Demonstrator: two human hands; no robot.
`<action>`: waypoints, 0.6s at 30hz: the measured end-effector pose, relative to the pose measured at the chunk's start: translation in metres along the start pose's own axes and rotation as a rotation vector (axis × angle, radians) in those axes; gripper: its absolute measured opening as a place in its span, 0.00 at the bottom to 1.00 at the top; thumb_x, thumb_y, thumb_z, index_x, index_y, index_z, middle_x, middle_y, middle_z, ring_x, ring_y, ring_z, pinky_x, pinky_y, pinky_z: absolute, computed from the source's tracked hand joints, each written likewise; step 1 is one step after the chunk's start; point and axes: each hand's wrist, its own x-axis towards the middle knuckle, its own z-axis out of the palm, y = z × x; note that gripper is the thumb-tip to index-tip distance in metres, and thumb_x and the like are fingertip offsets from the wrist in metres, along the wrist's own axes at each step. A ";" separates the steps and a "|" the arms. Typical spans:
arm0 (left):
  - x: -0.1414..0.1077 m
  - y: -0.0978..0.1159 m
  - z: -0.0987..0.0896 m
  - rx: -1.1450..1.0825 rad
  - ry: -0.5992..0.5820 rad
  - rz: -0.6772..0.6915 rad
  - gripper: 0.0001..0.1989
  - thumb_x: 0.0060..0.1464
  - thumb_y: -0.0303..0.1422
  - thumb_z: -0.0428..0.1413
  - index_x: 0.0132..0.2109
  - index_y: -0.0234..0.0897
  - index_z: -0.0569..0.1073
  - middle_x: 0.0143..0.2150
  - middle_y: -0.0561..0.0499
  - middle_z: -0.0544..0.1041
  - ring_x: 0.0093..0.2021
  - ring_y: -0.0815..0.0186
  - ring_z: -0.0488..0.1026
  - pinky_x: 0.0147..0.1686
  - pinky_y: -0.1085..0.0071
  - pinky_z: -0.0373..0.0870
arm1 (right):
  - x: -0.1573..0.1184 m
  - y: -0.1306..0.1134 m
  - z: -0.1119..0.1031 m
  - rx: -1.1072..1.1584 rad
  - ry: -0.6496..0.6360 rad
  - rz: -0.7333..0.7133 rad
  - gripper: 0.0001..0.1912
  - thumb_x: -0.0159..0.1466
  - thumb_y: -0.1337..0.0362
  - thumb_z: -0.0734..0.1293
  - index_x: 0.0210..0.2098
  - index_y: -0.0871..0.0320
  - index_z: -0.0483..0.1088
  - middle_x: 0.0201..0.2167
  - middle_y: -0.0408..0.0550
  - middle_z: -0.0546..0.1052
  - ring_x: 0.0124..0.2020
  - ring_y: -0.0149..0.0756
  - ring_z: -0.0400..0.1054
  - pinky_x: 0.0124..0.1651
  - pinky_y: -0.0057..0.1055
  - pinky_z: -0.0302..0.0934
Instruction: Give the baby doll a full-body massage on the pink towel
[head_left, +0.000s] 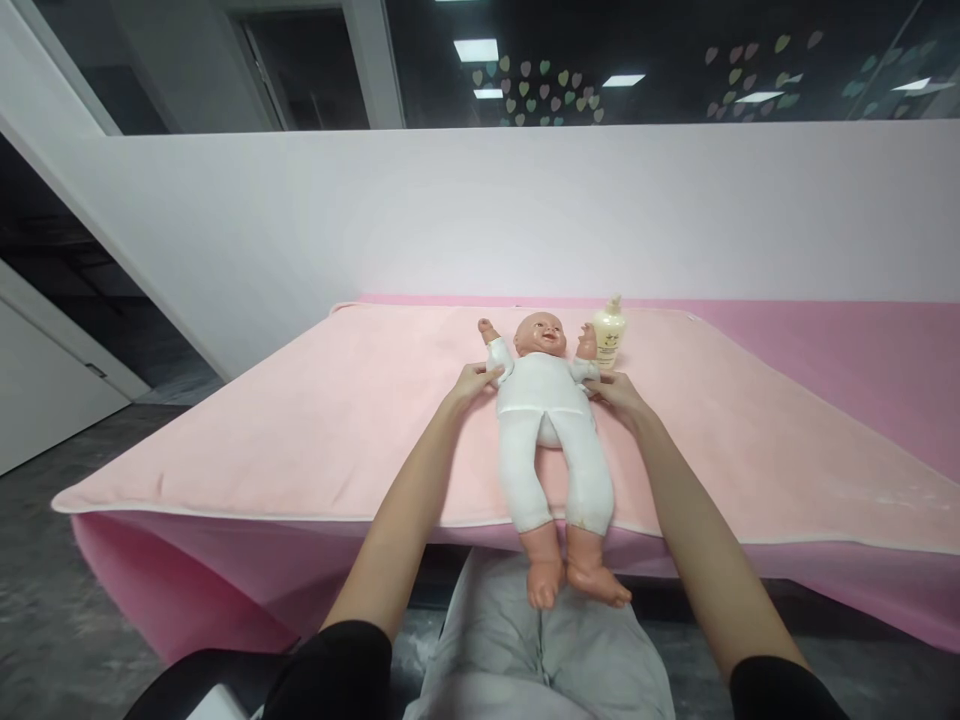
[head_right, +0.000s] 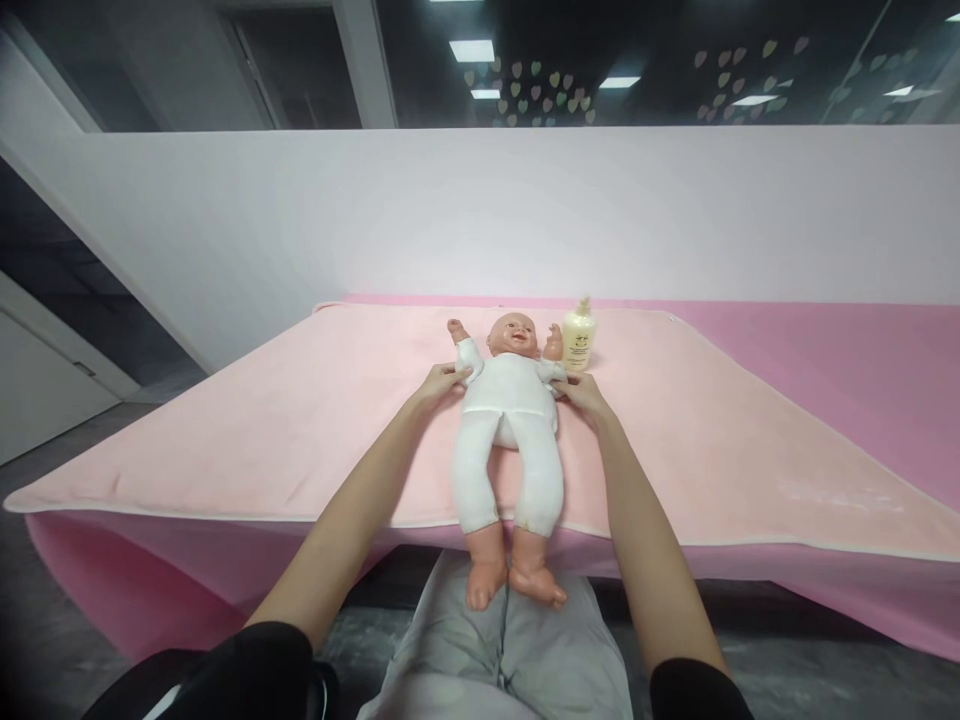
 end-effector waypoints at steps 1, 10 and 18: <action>-0.002 0.002 -0.002 -0.025 -0.027 0.005 0.19 0.35 0.40 0.67 0.33 0.29 0.77 0.31 0.45 0.77 0.30 0.66 0.72 0.34 0.69 0.67 | -0.002 -0.001 -0.002 0.044 -0.036 0.022 0.15 0.43 0.67 0.73 0.32 0.62 0.76 0.32 0.49 0.78 0.32 0.36 0.70 0.37 0.33 0.66; -0.008 0.005 -0.001 -0.140 -0.003 0.017 0.15 0.32 0.31 0.67 0.32 0.31 0.79 0.32 0.46 0.78 0.32 0.64 0.74 0.36 0.67 0.69 | -0.006 -0.004 -0.008 0.116 -0.062 0.033 0.14 0.43 0.69 0.72 0.32 0.60 0.77 0.38 0.50 0.78 0.38 0.37 0.72 0.40 0.31 0.68; 0.007 -0.005 0.005 0.028 0.101 -0.034 0.19 0.36 0.43 0.66 0.25 0.29 0.74 0.23 0.47 0.73 0.23 0.68 0.69 0.27 0.71 0.63 | 0.003 -0.002 0.005 -0.037 0.090 0.041 0.10 0.45 0.66 0.71 0.28 0.63 0.75 0.27 0.47 0.76 0.29 0.33 0.69 0.32 0.29 0.65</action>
